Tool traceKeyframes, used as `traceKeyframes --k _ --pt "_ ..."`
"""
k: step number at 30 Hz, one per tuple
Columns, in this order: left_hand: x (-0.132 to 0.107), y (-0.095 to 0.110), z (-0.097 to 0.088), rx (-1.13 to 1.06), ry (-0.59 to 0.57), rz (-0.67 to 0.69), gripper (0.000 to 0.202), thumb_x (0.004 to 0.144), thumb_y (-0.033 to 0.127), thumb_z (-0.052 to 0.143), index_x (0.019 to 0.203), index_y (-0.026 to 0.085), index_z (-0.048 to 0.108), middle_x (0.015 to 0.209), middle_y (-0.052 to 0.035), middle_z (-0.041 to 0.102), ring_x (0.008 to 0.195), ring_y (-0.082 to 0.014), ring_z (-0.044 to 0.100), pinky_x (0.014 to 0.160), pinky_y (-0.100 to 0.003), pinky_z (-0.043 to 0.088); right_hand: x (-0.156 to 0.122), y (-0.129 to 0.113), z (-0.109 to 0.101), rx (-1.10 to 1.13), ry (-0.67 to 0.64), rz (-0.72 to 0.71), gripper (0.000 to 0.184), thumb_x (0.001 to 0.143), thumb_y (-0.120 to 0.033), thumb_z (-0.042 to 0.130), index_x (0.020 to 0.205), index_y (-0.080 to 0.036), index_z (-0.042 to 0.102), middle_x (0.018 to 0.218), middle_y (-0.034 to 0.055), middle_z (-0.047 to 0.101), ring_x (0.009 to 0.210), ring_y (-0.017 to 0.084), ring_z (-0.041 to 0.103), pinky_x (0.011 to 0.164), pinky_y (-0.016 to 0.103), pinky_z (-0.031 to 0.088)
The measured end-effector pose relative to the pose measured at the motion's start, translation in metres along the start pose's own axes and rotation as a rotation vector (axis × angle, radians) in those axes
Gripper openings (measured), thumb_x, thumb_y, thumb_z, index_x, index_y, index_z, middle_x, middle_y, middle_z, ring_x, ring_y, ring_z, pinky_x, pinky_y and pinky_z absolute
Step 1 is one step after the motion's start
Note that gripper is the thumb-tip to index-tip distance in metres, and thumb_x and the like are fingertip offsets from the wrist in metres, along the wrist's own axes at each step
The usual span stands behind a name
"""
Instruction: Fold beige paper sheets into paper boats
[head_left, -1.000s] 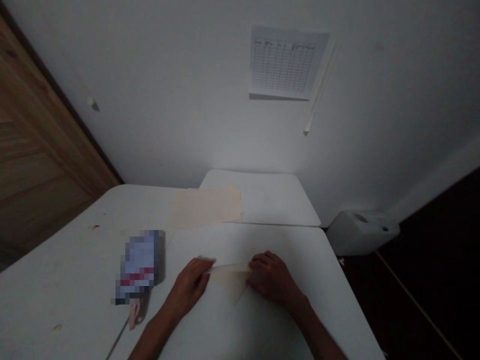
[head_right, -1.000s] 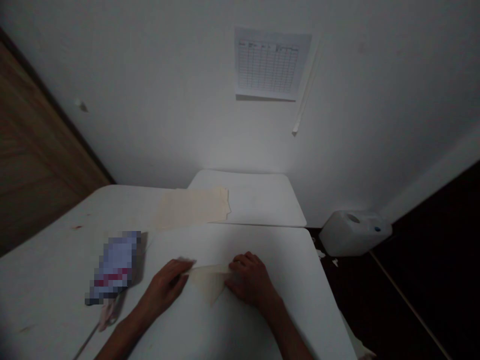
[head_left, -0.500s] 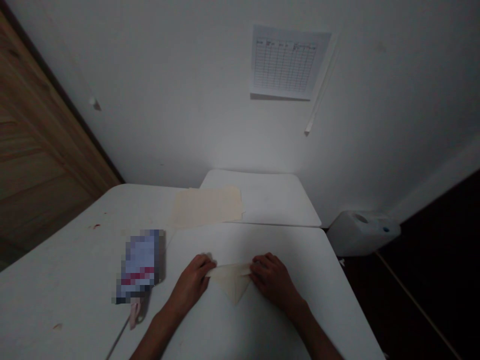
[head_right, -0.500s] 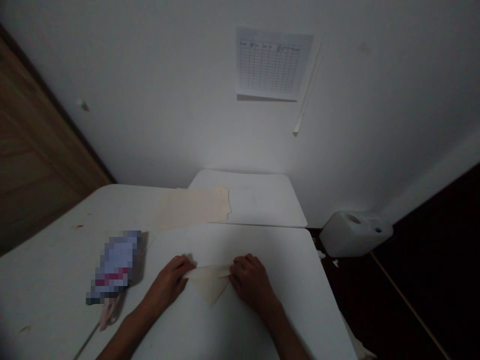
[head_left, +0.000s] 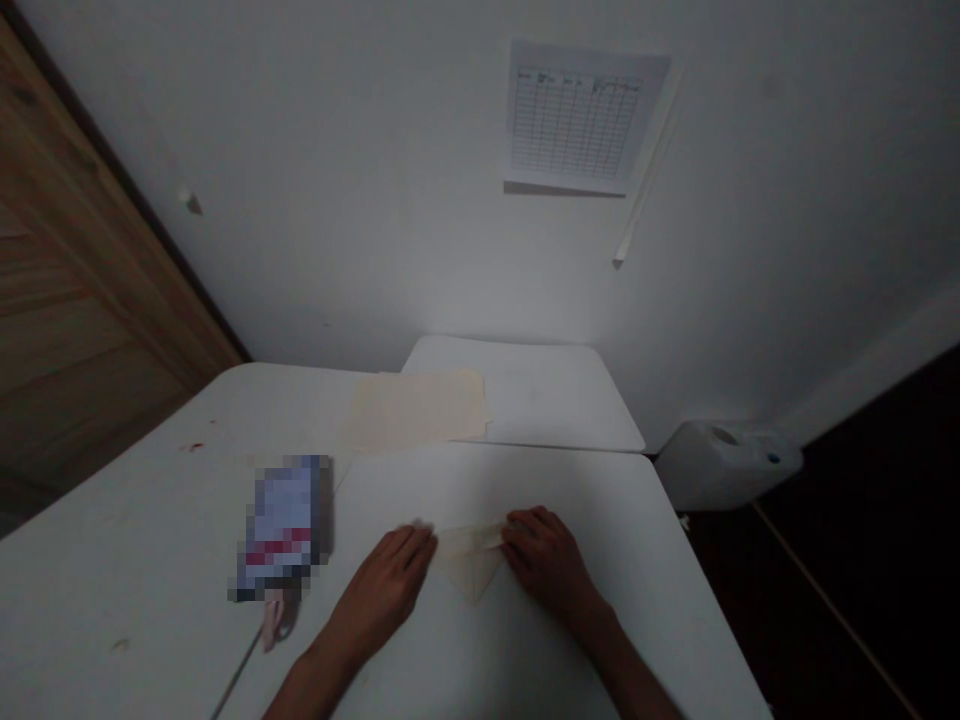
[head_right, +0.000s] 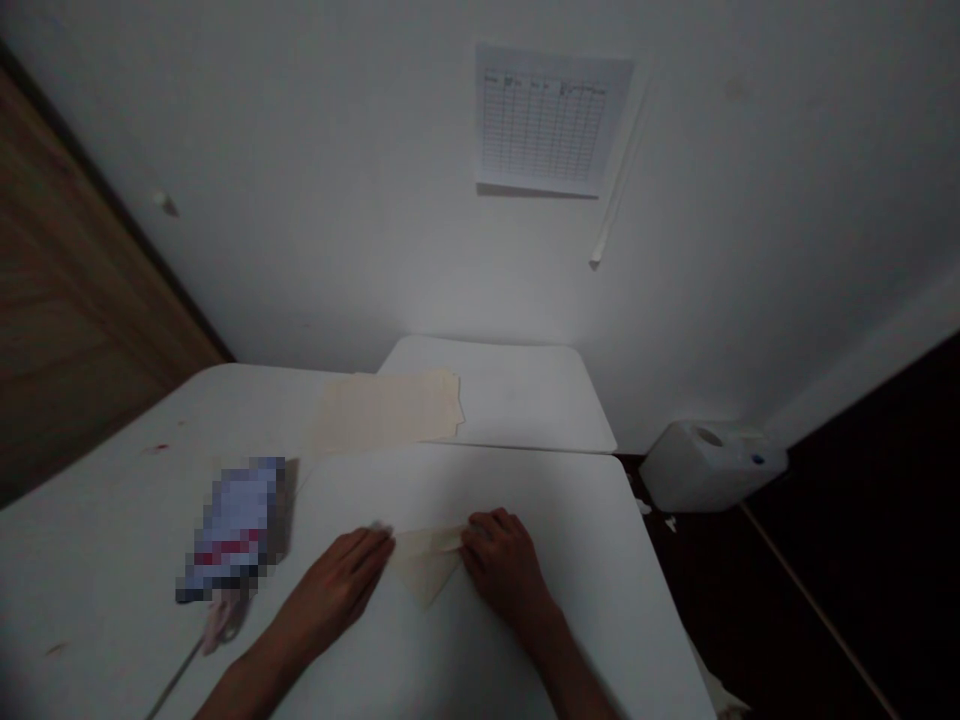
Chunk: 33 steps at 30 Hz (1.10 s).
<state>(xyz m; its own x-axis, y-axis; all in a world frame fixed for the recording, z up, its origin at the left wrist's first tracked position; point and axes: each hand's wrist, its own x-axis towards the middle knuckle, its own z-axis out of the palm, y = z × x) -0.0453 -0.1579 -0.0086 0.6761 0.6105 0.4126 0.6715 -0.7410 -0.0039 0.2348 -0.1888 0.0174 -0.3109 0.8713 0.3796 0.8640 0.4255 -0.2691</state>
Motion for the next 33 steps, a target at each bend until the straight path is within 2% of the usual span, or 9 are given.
traceKeyframes --k 5,11,15,21,26,30,33 --pt "-0.004 0.003 -0.001 -0.008 0.002 0.053 0.043 0.090 0.003 0.037 0.124 0.019 0.058 0.126 -0.0082 0.063 0.119 -0.0238 0.057 0.094 -0.041 0.053 -0.001 0.001 0.001 -0.026 0.005 -0.021 0.013 0.090 -0.021 0.059 0.101 -0.025 0.066 0.112 0.0041 0.066 0.103 0.022 0.056 0.092 0.037 0.045" --pt "0.000 0.007 -0.003 0.024 0.015 0.064 0.042 0.089 0.002 0.035 0.116 0.018 0.063 0.119 -0.0075 0.067 0.111 -0.0227 0.063 0.088 -0.038 0.057 -0.004 0.003 -0.004 -0.028 -0.002 -0.052 0.015 0.091 -0.020 0.056 0.102 -0.024 0.066 0.115 0.0053 0.066 0.106 0.022 0.057 0.093 0.039 0.045" --pt "0.000 0.010 -0.002 0.028 0.024 0.050 0.043 0.087 0.001 0.036 0.114 0.017 0.065 0.118 -0.0084 0.068 0.109 -0.0234 0.063 0.088 -0.039 0.056 -0.005 -0.005 -0.005 0.033 -0.005 -0.065 0.017 0.091 -0.021 0.054 0.103 -0.022 0.066 0.119 0.0046 0.065 0.108 0.022 0.056 0.097 0.038 0.044" --pt "0.006 0.025 -0.008 -0.016 -0.009 -0.029 0.032 0.091 0.017 0.044 0.117 0.016 0.063 0.125 -0.0125 0.063 0.115 -0.0272 0.059 0.095 -0.043 0.052 -0.003 -0.025 0.003 0.055 -0.019 -0.124 0.023 0.092 -0.020 0.052 0.112 -0.023 0.063 0.124 0.0030 0.063 0.113 0.019 0.054 0.101 0.034 0.042" --pt "0.017 0.045 -0.011 -0.048 -0.037 -0.039 0.039 0.095 0.024 0.042 0.131 0.017 0.053 0.141 -0.0122 0.049 0.127 -0.0270 0.049 0.101 -0.044 0.048 -0.003 -0.028 0.006 0.030 -0.024 -0.100 0.023 0.092 -0.018 0.052 0.112 -0.024 0.063 0.127 0.0028 0.062 0.113 0.020 0.055 0.100 0.036 0.043" --pt "0.016 0.055 -0.012 -0.037 -0.046 -0.082 0.045 0.096 0.032 0.043 0.139 0.017 0.045 0.143 -0.0117 0.047 0.130 -0.0261 0.046 0.104 -0.044 0.044 -0.003 -0.029 0.009 0.036 -0.036 -0.080 0.024 0.091 -0.016 0.052 0.112 -0.023 0.063 0.130 0.0018 0.060 0.114 0.021 0.054 0.101 0.036 0.042" --pt "0.008 0.055 -0.013 -0.013 -0.060 -0.130 0.050 0.095 0.036 0.045 0.140 0.015 0.043 0.144 -0.0128 0.046 0.132 -0.0265 0.044 0.105 -0.043 0.044 -0.005 -0.029 0.012 0.042 -0.026 -0.050 0.025 0.091 -0.016 0.051 0.112 -0.023 0.063 0.130 0.0021 0.060 0.115 0.022 0.054 0.101 0.039 0.042"
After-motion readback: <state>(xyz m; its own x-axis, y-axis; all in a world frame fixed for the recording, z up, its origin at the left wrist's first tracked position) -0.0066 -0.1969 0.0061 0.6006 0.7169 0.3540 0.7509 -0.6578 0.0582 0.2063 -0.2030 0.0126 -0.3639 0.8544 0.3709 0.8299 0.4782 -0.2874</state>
